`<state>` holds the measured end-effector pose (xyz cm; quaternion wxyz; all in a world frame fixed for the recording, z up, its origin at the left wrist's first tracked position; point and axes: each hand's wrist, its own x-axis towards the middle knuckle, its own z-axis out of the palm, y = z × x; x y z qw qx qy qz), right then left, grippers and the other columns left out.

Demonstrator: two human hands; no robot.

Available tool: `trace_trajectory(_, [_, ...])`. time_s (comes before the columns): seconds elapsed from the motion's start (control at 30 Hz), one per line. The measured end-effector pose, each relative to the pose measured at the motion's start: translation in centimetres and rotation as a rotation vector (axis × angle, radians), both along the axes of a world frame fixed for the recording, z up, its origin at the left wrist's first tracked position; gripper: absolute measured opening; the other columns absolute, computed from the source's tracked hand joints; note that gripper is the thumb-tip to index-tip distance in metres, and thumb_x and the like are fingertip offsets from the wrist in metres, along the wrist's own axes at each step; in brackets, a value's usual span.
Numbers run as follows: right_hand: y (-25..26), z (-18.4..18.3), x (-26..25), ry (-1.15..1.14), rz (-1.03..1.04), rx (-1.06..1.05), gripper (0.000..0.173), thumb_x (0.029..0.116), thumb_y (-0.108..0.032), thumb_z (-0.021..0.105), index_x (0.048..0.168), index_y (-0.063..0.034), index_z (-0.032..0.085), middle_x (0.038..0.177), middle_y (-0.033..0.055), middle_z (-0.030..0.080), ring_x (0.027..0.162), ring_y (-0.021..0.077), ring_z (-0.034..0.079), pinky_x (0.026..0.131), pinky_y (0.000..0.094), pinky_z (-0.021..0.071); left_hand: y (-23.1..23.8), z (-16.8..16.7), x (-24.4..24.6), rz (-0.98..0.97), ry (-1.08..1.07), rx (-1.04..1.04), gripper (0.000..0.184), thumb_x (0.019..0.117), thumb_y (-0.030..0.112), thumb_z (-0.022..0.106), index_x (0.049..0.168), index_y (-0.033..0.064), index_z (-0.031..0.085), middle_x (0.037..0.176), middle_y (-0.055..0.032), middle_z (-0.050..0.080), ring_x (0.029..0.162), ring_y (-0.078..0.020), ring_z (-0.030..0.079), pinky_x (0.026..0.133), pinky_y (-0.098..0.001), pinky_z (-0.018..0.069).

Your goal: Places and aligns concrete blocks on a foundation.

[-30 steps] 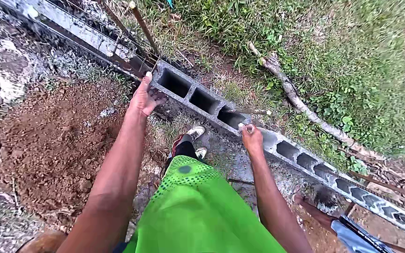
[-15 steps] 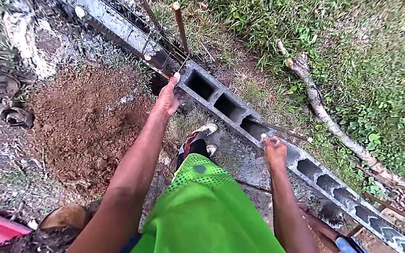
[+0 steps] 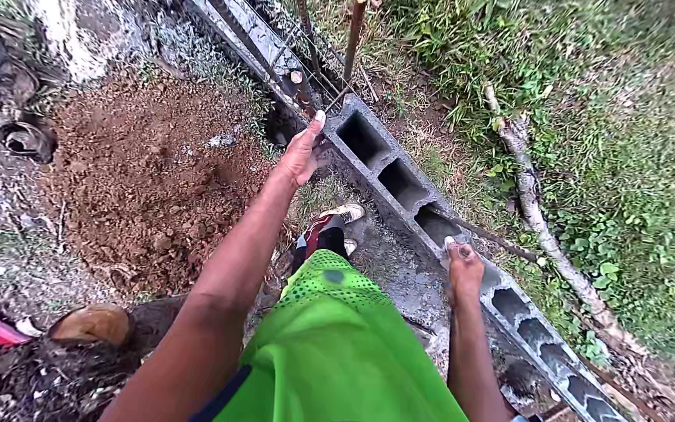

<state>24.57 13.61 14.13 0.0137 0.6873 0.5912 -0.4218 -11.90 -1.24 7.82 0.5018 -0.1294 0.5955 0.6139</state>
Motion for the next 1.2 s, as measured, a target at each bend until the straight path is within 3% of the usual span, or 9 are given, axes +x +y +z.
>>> trace_trajectory(0.07, [-0.1, -0.1, 0.1, 0.02, -0.02, 0.003, 0.03, 0.1034, -0.029, 0.064, 0.104, 0.0006, 0.067, 0.09, 0.0102, 0.066, 0.079, 0.0162, 0.062, 0.077, 0.0397, 0.0537, -1.4, -0.7, 0.1, 0.048, -0.017, 0.009, 0.069, 0.1049, 0.059, 0.043, 0.155, 0.0119, 0.04, 0.153, -0.0132, 0.049, 0.139, -0.0297, 0.051, 0.108, -0.0522, 0.049])
trace_trajectory(0.2, [-0.3, -0.1, -0.1, 0.05, -0.032, -0.003, 0.026, 0.1041, -0.026, 0.063, 0.1, 0.0001, 0.066, 0.085, 0.0073, 0.063, 0.075, 0.013, 0.06, 0.073, 0.0353, 0.0532, -4.1, -1.9, 0.6, 0.162, -0.03, -0.03, 0.059, 0.1075, 0.047, 0.047, 0.152, 0.0072, 0.044, 0.149, -0.0125, 0.053, 0.134, -0.0261, 0.055, 0.108, -0.0465, 0.0497])
trace_trajectory(0.4, [0.0, 0.2, -0.3, 0.072, -0.058, -0.041, 0.025, 0.1046, -0.023, 0.063, 0.104, 0.0014, 0.064, 0.089, 0.0087, 0.063, 0.075, 0.0131, 0.062, 0.072, 0.0337, 0.0566, -3.0, -0.7, 0.6, 0.069, 0.033, 0.028, 0.052, 0.1068, 0.04, 0.053, 0.149, 0.0091, 0.049, 0.15, -0.0122, 0.052, 0.137, -0.0253, 0.052, 0.11, -0.0468, 0.0473])
trace_trajectory(0.7, [-0.2, 0.1, -0.4, 0.118, -0.103, -0.064, 0.023, 0.1046, -0.021, 0.063, 0.105, 0.0016, 0.063, 0.095, 0.0106, 0.064, 0.082, 0.0156, 0.065, 0.075, 0.0352, 0.0587, -1.8, -0.4, -1.3, -0.088, 0.092, 0.056, 0.055, 0.1035, 0.044, 0.058, 0.143, 0.0066, 0.054, 0.145, -0.0144, 0.055, 0.133, -0.0274, 0.053, 0.108, -0.0489, 0.0474])
trace_trajectory(1.0, [-0.3, 0.1, -0.3, 0.124, -0.078, -0.051, 0.022, 0.1055, -0.021, 0.061, 0.101, 0.0005, 0.062, 0.09, 0.0084, 0.061, 0.077, 0.0141, 0.062, 0.074, 0.0352, 0.0579, -1.2, -0.3, -1.0, -0.065, 0.075, 0.044, 0.057, 0.1052, 0.041, 0.055, 0.151, 0.0084, 0.045, 0.151, -0.0135, 0.05, 0.137, -0.0273, 0.051, 0.11, -0.0475, 0.0461])
trace_trajectory(1.2, [-0.4, -0.1, -0.3, 0.139, -0.103, -0.047, 0.021, 0.105, -0.019, 0.061, 0.098, 0.0006, 0.062, 0.088, 0.0075, 0.061, 0.076, 0.0131, 0.062, 0.073, 0.0334, 0.0578, -1.0, -0.9, -0.5, 0.002, 0.093, 0.107, 0.052, 0.1055, 0.038, 0.056, 0.145, 0.0045, 0.051, 0.144, -0.0122, 0.057, 0.132, -0.0222, 0.056, 0.111, -0.0402, 0.0466])
